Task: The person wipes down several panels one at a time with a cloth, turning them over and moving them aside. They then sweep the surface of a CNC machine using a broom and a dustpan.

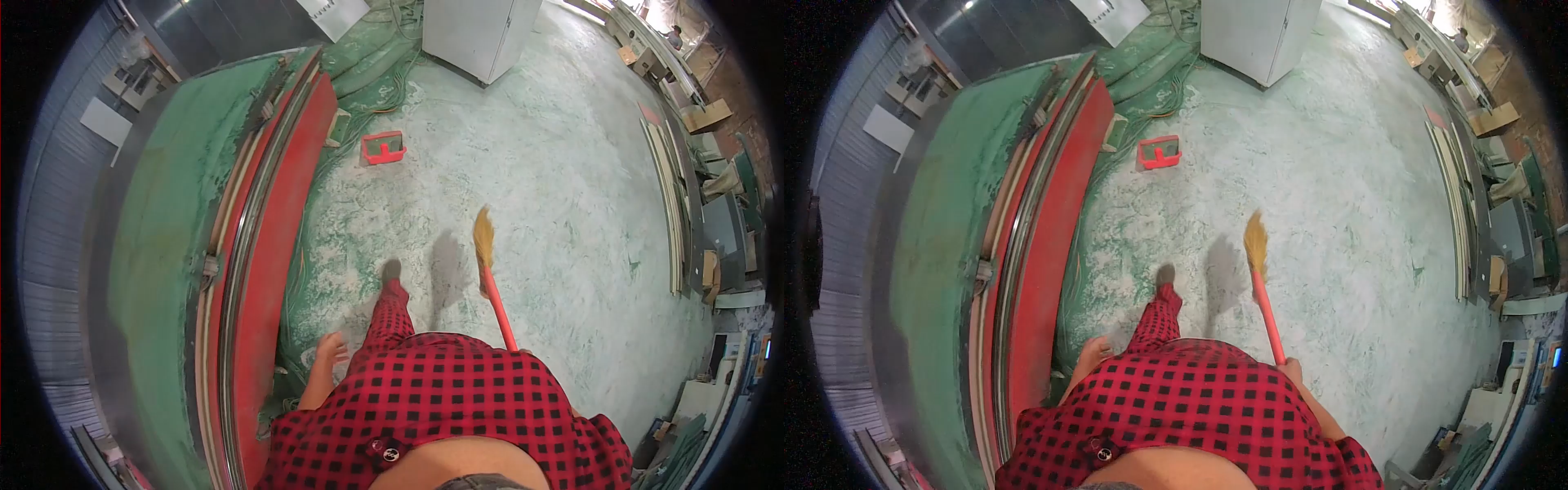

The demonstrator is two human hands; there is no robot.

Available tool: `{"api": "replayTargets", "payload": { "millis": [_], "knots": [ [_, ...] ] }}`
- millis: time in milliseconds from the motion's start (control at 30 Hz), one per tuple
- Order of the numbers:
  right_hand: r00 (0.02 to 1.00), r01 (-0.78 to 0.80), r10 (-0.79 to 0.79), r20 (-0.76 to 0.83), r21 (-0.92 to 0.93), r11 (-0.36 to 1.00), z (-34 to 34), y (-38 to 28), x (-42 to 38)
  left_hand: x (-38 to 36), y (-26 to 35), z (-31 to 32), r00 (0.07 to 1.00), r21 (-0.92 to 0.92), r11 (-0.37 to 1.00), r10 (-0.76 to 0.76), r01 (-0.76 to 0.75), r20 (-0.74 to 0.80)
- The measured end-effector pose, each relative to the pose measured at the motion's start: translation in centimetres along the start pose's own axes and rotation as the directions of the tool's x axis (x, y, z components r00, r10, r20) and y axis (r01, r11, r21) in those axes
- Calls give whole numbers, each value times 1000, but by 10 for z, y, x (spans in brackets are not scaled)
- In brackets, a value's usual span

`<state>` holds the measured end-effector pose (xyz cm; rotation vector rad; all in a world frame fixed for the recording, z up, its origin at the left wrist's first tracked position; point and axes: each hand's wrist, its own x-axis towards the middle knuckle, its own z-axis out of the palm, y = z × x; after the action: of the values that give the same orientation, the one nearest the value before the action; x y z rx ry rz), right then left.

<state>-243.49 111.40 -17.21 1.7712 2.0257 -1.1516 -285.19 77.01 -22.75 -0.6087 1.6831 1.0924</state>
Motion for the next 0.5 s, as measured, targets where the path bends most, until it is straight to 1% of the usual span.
{"api": "replayTargets", "payload": {
  "millis": [33, 67, 133, 167, 233, 300, 333, 367, 400, 433, 467, 500],
  "knots": [
    [1000, -21, 21, -3, -10, 1000, -1, 3, 10, 19, 7, -2, 990, -143, 985, -108, 94, -90],
    [999, -42, 42, -6, -22, 999, -1, 5, 18, 42, 19, -1, 989, -146, 983, -126, 113, -83],
    [997, -77, 77, -13, -44, 996, -5, -9, 41, 91, 50, 5, 980, -347, 928, -179, 137, -92],
    [996, -89, 88, -21, -51, 995, -7, -22, 57, 115, 74, 12, 979, -351, 925, -187, 146, -84],
    [993, -111, 109, -35, -64, 992, -17, -67, 91, 162, 149, 30, 990, -375, 916, -137, 140, 35],
    [989, -144, 141, -39, -96, 985, -34, -110, 124, 227, 227, 49, 977, -351, 914, -167, 204, 133],
    [987, -160, 156, -37, -120, 980, -46, -128, 141, 242, 273, 62, 982, -248, 962, -67, 110, 177],
    [984, -176, 173, -30, -146, 974, -56, -142, 155, 243, 322, 85, 993, -219, 976, 37, -11, 116],
    [981, -193, 193, -20, -167, 967, -64, -154, 167, 282, 356, 92, 978, -297, 952, -11, 73, 206],
    [976, -213, 215, -8, -183, 960, -68, -164, 177, 281, 409, 107, 959, -241, 956, -99, 165, 266],
    [971, -233, 238, 2, -196, 953, -71, -173, 187, 297, 447, 124, 962, -180, 976, -69, 120, 265],
    [966, -251, 258, 10, -209, 945, -72, -176, 201, 309, 480, 141, 963, -174, 982, -28, 77, 267]
  ]
}}
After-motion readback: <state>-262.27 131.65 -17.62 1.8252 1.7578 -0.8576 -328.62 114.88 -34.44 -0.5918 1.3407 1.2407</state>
